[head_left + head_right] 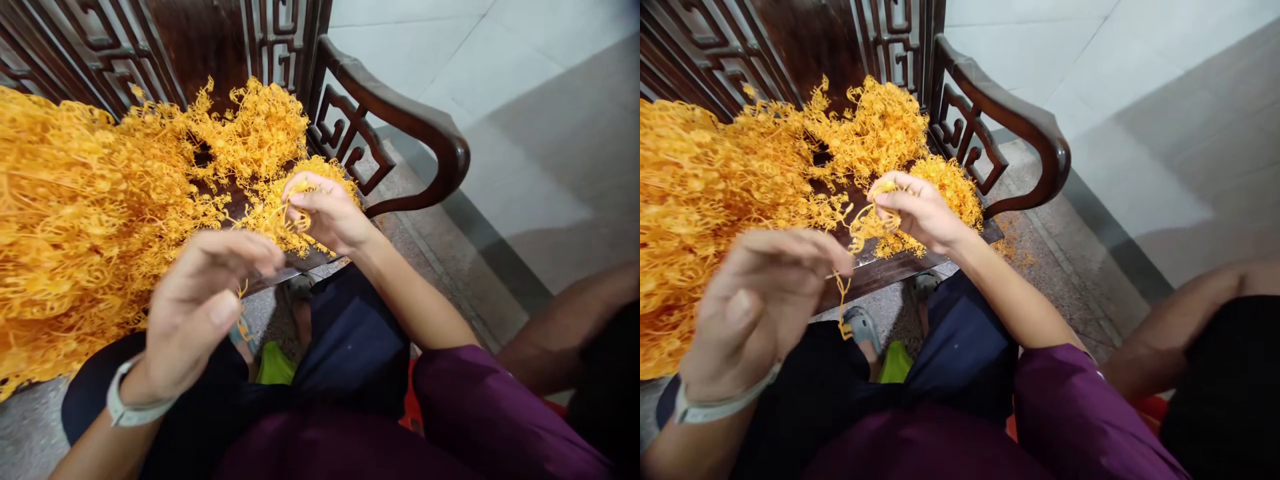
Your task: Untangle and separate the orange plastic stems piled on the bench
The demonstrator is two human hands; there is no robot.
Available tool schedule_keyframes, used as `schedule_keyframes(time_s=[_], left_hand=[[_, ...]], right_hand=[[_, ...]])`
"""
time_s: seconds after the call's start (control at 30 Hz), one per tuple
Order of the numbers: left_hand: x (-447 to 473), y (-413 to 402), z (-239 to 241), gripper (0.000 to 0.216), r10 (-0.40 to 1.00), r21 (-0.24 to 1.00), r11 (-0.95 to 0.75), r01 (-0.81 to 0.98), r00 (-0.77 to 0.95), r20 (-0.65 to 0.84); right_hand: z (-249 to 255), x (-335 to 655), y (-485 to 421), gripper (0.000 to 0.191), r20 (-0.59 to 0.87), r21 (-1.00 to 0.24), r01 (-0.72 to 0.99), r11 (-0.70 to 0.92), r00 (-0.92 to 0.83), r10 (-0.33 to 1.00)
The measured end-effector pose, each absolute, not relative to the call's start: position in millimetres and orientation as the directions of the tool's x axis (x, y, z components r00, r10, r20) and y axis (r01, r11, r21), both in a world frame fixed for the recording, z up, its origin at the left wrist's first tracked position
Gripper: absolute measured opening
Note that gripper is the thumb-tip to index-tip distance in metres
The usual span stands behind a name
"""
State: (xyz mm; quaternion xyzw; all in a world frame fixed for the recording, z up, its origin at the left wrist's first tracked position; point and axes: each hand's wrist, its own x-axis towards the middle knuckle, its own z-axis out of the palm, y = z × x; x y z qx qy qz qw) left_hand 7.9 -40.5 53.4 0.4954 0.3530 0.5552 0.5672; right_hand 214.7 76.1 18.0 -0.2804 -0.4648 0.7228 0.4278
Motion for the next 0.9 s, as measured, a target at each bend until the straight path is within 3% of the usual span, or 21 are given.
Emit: schedule_keyframes(time_s=[0.07, 0.17, 0.23, 0.33, 0.5, 0.63, 0.8, 0.9], left_hand=[[4, -26, 51, 0.041, 0.965, 0.957, -0.259, -0.128, -0.067, 0.252], [2, -9, 34, 0.056, 0.986, 0.99, -0.117, -0.08, 0.109, 0.126], [1, -4, 24, 0.047, 0.982, 0.996, 0.04, -0.078, 0.189, -0.024], [0, -5, 18, 0.033, 0.975, 0.993, 0.116, -0.016, 0.191, -0.111], [-5, -9, 15, 0.039, 0.941, 0.976, 0.173, 0.133, 0.271, -0.204], [1, -7, 11, 0.043, 0.931, 0.943, 0.235, 0.235, 0.224, -0.287], [2, -7, 5, 0.039, 0.973, 0.914, 0.195, 0.355, 0.048, -0.226], [-5, -12, -1, 0.019, 0.96, 0.875, 0.126, 0.467, 0.165, -0.226]], right_hand=[[21, 207, 69, 0.032, -0.062, -0.89, -0.346, -0.298, -0.554, 0.83], [22, 196, 64, 0.033, -0.078, -0.866, -0.357, -0.35, -0.595, 0.8], [20, 190, 65, 0.033, -0.057, -0.866, -0.384, -0.321, -0.562, 0.826], [13, 188, 75, 0.036, -0.036, -0.901, -0.372, -0.224, -0.449, 0.893], [3, 199, 101, 0.029, 0.075, -0.979, -0.2, 0.03, -0.223, 0.972], [-2, 197, 105, 0.026, 0.129, -0.988, -0.108, 0.113, -0.152, 0.98], [-4, 207, 117, 0.024, 0.175, -0.983, -0.067, 0.173, -0.036, 0.984], [-16, 247, 153, 0.038, 0.208, -0.974, -0.05, 0.221, 0.191, 0.959]])
